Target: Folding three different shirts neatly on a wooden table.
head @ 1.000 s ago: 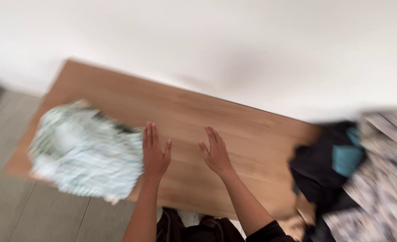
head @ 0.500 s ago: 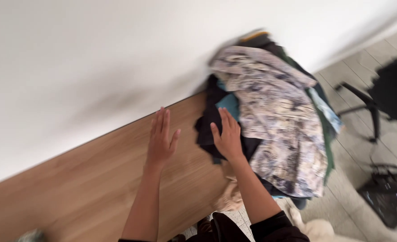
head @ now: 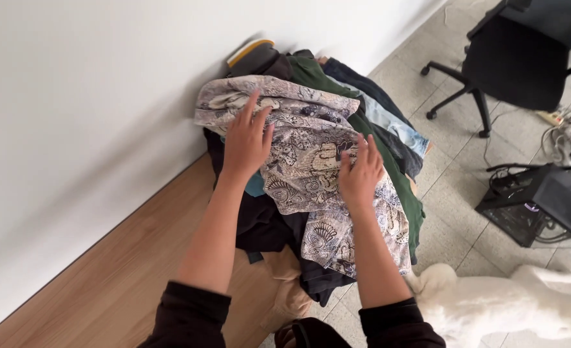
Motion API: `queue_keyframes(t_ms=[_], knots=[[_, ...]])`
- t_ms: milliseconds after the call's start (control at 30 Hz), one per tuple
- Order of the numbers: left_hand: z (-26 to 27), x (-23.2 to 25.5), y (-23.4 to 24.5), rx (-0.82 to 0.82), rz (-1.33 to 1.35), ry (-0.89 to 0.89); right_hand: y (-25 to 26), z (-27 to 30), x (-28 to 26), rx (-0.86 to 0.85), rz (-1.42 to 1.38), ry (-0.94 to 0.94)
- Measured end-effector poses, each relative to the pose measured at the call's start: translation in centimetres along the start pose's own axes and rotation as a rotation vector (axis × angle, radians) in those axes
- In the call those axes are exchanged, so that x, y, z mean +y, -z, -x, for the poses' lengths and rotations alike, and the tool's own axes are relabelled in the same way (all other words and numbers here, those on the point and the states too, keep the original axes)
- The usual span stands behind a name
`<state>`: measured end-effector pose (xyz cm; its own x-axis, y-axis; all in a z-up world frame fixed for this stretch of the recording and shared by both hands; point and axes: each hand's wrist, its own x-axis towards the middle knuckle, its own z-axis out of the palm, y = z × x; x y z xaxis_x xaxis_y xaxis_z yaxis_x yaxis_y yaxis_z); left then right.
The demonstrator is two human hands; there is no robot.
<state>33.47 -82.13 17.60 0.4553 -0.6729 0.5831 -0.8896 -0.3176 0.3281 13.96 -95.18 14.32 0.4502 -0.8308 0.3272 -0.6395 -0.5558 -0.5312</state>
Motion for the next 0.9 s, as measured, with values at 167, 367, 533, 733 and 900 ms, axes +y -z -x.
queue_keyframes(t_ms=[167, 367, 533, 733, 900], knots=[[-3.1, 0.2, -1.0, -0.063, -0.075, 0.088, -1.7, -0.6, 3.4, 0.041, 0.063, 0.072], [-2.0, -1.2, -1.5, -0.016, -0.292, 0.081, -1.9, 0.1, 4.8, 0.015, 0.089, 0.166], [1.2, -0.8, 2.2, 0.129, -0.118, 0.027, 0.6, 1.8, 2.9, -0.060, -0.051, 0.288], [8.1, -3.0, 6.5, 0.014, 0.031, 0.083, 4.1, 3.9, -0.3, -0.288, -0.133, 0.137], [15.9, -4.5, 12.2, -0.048, -0.012, 0.260, 3.5, 6.8, -2.0, -0.618, 0.127, 0.277]])
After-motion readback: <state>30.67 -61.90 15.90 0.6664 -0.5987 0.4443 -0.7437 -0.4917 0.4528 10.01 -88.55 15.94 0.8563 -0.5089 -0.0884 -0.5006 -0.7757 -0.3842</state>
